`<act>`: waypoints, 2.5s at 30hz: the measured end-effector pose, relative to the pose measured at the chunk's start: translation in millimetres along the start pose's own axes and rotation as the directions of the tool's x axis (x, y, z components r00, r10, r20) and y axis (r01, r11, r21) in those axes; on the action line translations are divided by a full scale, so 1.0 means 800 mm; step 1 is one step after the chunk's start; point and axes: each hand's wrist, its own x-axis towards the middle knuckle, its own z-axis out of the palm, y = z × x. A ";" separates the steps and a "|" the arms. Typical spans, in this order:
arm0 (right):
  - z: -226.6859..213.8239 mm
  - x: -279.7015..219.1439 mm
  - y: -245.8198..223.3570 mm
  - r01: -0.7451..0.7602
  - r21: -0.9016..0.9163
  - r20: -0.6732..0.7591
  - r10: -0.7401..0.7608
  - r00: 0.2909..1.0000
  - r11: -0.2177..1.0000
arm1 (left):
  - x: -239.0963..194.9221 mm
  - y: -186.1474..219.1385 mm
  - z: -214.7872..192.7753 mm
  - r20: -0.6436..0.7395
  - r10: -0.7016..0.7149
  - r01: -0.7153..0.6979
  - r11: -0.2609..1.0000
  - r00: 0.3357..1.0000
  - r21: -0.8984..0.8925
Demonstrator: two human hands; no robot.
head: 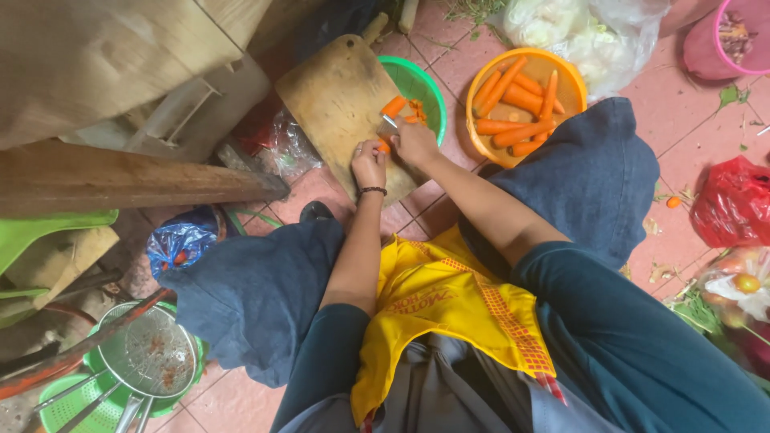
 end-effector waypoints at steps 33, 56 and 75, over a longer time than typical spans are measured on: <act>0.004 -0.011 -0.047 0.162 -0.132 0.079 -0.152 0.985 0.978 | -0.003 -0.014 0.006 -0.077 -0.053 0.054 0.999 0.996 0.002; -0.089 -0.004 0.091 -0.113 0.250 -0.219 0.170 0.961 0.962 | -0.008 -0.021 -0.036 -0.216 -0.411 0.462 0.825 0.886 0.327; -0.107 -0.028 0.072 -0.005 0.170 -0.067 0.017 0.998 0.985 | -0.001 0.031 0.051 0.179 0.352 -0.385 0.899 0.919 0.208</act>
